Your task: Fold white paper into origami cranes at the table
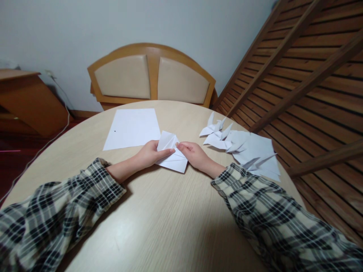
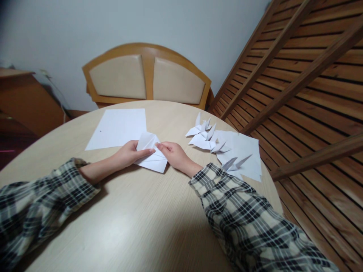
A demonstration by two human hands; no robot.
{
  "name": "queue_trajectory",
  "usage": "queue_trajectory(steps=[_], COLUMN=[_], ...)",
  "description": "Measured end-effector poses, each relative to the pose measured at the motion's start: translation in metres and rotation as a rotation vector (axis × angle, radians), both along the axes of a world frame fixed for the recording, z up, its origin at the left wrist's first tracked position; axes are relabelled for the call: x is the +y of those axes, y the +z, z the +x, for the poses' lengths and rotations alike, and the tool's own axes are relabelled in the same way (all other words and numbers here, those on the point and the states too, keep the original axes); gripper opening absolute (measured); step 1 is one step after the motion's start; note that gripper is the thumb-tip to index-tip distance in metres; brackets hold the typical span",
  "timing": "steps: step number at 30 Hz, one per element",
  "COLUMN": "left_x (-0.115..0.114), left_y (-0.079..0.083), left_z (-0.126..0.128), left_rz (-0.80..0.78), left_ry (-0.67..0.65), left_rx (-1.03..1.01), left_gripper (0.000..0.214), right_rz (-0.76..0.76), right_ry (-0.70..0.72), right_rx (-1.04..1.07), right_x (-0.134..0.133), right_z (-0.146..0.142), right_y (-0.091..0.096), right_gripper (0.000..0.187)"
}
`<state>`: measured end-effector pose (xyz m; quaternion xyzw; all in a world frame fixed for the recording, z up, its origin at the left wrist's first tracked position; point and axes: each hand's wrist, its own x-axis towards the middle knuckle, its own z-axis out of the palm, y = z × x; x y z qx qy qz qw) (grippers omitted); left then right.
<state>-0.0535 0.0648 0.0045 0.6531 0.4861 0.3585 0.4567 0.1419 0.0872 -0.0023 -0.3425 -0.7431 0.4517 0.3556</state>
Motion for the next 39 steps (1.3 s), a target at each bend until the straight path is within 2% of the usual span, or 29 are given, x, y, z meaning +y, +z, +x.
queue_trajectory(steps=[3,10,18,29,34,39], left_x=[-0.0008,0.0007,0.0004,0.0072,0.0059,0.0055], left_y=[0.0007,0.0004,0.0010,-0.0077,-0.0062,-0.0057], left_z=[0.0007,0.0021,0.0020,-0.0012,-0.0009,-0.0006], left_rz=[0.000,0.027,0.028,0.035,0.027,0.035], left_ry=[0.004,0.071,0.087,0.184,0.174,0.182], left_rx=[-0.007,-0.063,-0.034,-0.138,-0.139,-0.142], left_gripper=[0.041,0.040,0.040,0.046,0.046,0.045], right_rz=[0.026,-0.052,-0.041,-0.072,-0.030,-0.044], right_ry=[-0.025,-0.010,-0.049,-0.093,-0.119,-0.111], right_rx=[0.005,0.073,-0.022,0.090,0.029,0.057], right_x=[0.0000,-0.0008,-0.0010,0.0005,0.0005,-0.0002], right_z=[-0.0002,-0.0002,0.0007,0.0011,0.0001,0.0004], right_y=[-0.0003,0.0018,0.0011,-0.0007,-0.0006,0.0002], right_gripper=[0.044,0.046,0.049,0.049,0.048,0.048])
